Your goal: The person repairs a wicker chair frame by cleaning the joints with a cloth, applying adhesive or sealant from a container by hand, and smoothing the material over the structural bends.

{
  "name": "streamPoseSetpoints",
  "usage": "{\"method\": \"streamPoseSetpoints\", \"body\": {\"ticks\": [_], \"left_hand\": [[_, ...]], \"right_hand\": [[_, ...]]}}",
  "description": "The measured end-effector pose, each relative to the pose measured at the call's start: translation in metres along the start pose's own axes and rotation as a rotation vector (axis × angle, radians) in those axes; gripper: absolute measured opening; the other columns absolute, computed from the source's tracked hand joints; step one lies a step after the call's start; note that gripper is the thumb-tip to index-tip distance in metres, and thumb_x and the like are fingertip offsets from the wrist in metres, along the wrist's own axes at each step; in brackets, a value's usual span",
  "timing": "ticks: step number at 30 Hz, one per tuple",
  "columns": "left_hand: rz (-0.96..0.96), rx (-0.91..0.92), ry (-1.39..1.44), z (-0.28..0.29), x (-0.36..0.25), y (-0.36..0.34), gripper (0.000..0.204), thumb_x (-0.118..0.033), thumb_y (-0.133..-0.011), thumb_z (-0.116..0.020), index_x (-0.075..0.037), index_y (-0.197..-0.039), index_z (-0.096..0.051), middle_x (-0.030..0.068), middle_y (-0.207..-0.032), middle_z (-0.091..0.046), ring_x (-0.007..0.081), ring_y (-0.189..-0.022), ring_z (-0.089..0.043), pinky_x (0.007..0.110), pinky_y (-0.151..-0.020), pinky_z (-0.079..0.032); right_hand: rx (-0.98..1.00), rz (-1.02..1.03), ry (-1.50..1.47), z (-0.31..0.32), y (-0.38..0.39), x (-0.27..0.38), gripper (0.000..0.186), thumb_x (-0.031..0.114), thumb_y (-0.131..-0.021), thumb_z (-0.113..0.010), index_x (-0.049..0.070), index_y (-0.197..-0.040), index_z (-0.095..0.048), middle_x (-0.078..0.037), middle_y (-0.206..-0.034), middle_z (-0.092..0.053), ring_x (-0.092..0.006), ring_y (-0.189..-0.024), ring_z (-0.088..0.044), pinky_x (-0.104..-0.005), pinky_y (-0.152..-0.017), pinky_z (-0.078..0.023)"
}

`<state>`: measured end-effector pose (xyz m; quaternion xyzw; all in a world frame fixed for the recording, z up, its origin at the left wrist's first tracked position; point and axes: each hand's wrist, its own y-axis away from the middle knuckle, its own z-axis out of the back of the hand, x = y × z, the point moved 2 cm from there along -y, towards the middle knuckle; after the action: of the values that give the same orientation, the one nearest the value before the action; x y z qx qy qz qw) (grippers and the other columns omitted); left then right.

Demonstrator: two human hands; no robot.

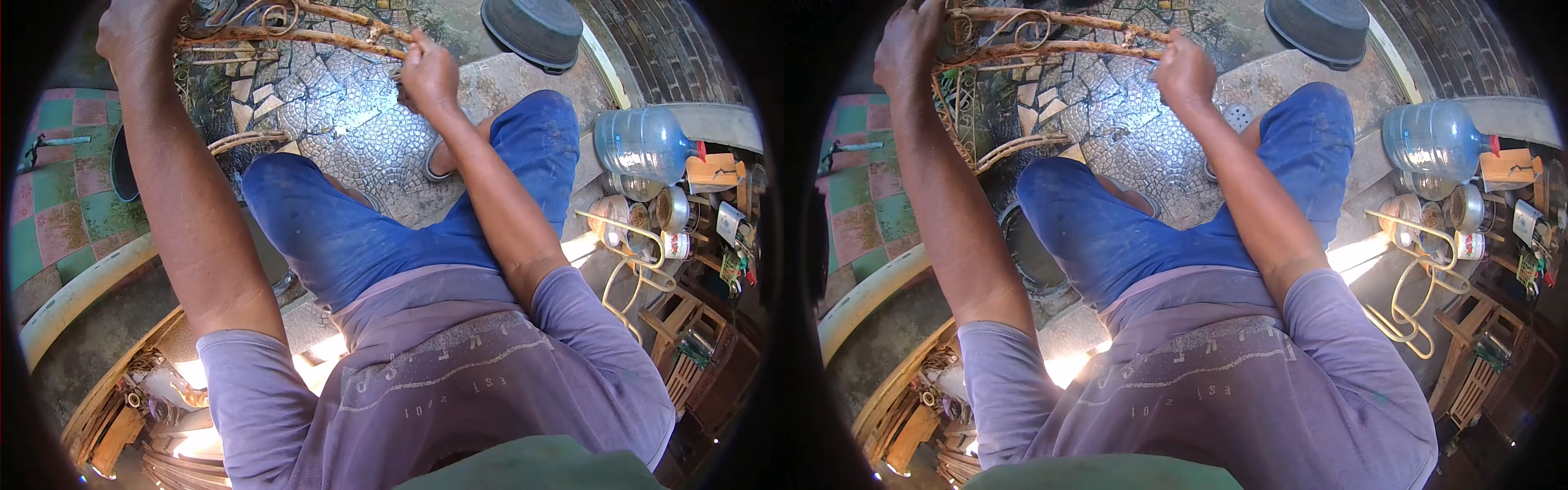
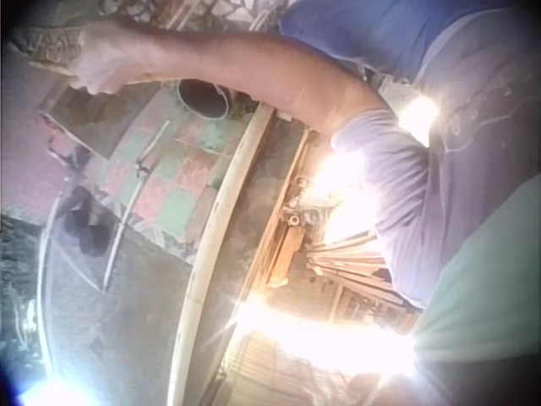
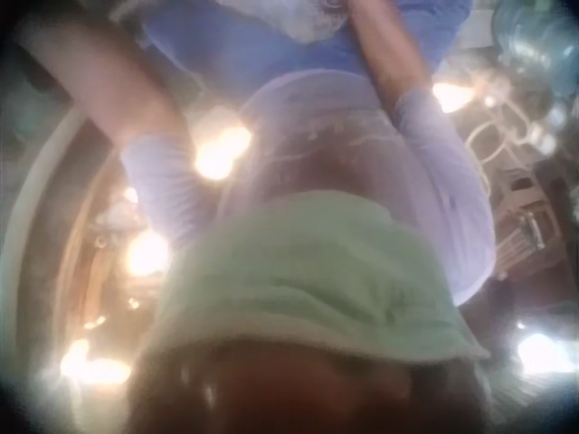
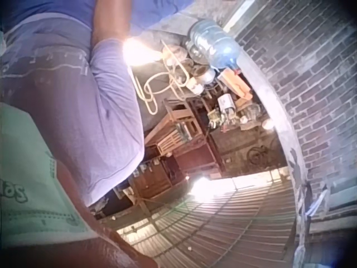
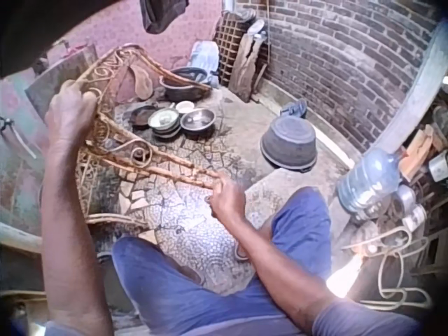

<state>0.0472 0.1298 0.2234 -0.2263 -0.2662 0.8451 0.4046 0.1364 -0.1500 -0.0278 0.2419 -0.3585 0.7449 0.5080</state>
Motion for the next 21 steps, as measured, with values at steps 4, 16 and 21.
{"method": "streamPoseSetpoints", "body": {"ticks": [4, 16, 21], "left_hand": [[0.089, -0.058, -0.100, 0.018, -0.010, 0.017, 0.045, -0.027, -0.089, -0.050, -0.007, -0.124, -0.069, 0.0239, -0.120, -0.069, 0.0447, -0.110, -0.066, 0.053, -0.098, -0.051], [0.075, -0.059, -0.069, 0.026, -0.029, 0.022, 0.045, -0.026, -0.088, -0.049, -0.004, -0.123, -0.069, 0.0237, -0.120, -0.069, 0.0447, -0.108, -0.066, 0.053, -0.098, -0.051], [0.004, -0.101, -0.064, 0.022, -0.028, 0.024, 0.044, -0.026, -0.088, -0.049, -0.004, -0.120, -0.070, 0.0227, -0.118, -0.069, 0.0446, -0.107, -0.066, 0.053, -0.097, -0.052]], "right_hand": [[0.026, 0.152, -0.060, -0.010, 0.009, 0.049, 0.039, 0.016, -0.097, -0.057, 0.005, -0.134, -0.067, -0.023, -0.098, -0.074, -0.0419, -0.088, -0.072, -0.0502, -0.081, -0.056], [0.002, 0.219, 0.021, -0.011, 0.012, 0.041, 0.043, 0.016, -0.098, -0.059, 0.006, -0.139, -0.062, -0.021, -0.106, -0.073, -0.0393, -0.088, -0.072, -0.0491, -0.079, -0.057], [-0.079, 0.243, 0.013, -0.015, 0.018, 0.016, 0.041, 0.014, -0.098, -0.060, 0.008, -0.139, -0.062, -0.020, -0.109, -0.073, -0.0388, -0.089, -0.072, -0.0479, -0.077, -0.058]]}}
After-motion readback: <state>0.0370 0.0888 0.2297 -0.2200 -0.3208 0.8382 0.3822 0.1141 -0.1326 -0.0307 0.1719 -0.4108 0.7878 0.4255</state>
